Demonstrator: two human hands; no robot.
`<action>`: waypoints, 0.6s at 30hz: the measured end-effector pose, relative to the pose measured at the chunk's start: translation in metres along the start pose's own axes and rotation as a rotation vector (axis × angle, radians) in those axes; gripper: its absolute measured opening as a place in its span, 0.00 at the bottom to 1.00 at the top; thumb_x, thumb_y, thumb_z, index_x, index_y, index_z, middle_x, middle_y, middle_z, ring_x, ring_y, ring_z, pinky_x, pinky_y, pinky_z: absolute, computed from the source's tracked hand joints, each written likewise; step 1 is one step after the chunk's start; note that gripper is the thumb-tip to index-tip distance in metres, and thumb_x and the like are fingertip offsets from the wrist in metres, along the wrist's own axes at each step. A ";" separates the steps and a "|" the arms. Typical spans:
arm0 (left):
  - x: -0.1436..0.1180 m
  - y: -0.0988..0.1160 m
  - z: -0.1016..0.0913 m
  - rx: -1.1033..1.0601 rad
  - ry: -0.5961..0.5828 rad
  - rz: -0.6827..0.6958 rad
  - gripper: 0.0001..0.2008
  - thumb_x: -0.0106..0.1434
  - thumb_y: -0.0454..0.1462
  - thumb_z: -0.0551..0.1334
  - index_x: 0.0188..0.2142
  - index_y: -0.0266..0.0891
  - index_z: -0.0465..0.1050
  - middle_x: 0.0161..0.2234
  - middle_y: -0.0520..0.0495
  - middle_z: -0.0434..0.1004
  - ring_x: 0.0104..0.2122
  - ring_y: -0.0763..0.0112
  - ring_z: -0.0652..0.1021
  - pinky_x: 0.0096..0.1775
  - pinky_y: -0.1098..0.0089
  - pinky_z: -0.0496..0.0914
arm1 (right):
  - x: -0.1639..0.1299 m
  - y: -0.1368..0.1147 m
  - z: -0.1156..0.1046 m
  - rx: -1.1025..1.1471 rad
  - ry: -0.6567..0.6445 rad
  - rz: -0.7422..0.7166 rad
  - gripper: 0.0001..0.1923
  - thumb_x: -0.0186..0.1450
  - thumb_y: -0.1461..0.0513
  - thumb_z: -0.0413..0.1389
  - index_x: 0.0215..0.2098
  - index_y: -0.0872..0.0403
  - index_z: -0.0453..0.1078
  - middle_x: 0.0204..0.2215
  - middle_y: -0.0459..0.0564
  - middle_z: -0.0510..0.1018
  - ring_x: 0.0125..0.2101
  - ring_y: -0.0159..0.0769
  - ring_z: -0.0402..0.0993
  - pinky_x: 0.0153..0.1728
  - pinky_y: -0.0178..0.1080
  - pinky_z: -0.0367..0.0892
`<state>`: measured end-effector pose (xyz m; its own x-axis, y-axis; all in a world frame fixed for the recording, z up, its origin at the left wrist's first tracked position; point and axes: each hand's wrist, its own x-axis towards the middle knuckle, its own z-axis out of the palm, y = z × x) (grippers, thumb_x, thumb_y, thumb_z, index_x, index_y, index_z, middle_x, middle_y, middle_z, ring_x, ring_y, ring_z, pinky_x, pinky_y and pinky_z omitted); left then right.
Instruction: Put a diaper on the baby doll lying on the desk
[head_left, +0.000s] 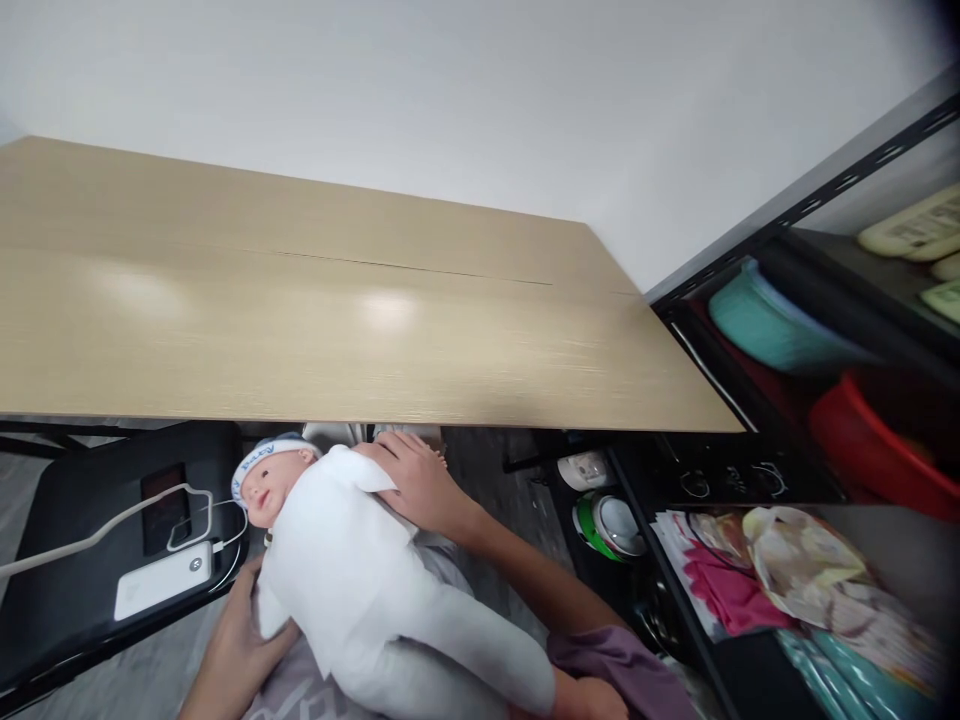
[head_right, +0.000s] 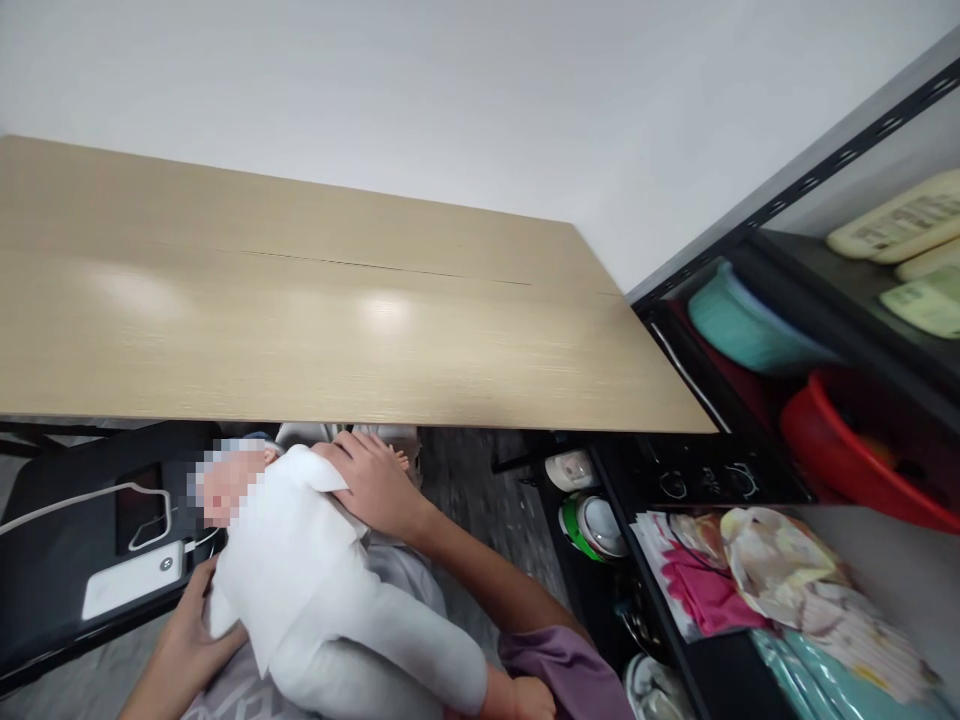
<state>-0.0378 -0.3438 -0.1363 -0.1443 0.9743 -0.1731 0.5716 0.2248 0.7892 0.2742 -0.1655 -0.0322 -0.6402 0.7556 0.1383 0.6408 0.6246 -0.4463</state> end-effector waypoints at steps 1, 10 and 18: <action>-0.003 0.006 -0.002 0.015 0.023 0.000 0.35 0.60 0.55 0.72 0.62 0.45 0.70 0.55 0.39 0.87 0.52 0.38 0.88 0.55 0.37 0.84 | -0.005 -0.002 -0.008 0.019 0.027 -0.010 0.22 0.80 0.60 0.56 0.70 0.50 0.70 0.55 0.56 0.80 0.54 0.50 0.74 0.58 0.50 0.70; 0.010 0.077 -0.038 0.070 0.020 0.304 0.27 0.71 0.52 0.67 0.64 0.45 0.70 0.57 0.39 0.86 0.52 0.48 0.89 0.50 0.57 0.85 | -0.082 0.001 -0.079 -0.058 0.333 0.127 0.23 0.79 0.56 0.56 0.71 0.43 0.75 0.57 0.55 0.85 0.54 0.54 0.81 0.57 0.51 0.75; 0.118 0.157 -0.051 0.318 -0.121 0.561 0.31 0.71 0.49 0.67 0.69 0.44 0.68 0.61 0.40 0.86 0.55 0.48 0.88 0.49 0.61 0.80 | -0.082 0.047 -0.069 -0.042 0.427 0.493 0.16 0.75 0.48 0.60 0.53 0.47 0.79 0.46 0.53 0.88 0.47 0.54 0.85 0.45 0.47 0.75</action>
<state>-0.0063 -0.1938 -0.0028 0.3266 0.9356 0.1341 0.7469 -0.3424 0.5699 0.3865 -0.1846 -0.0039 -0.0476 0.9620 0.2690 0.8377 0.1851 -0.5139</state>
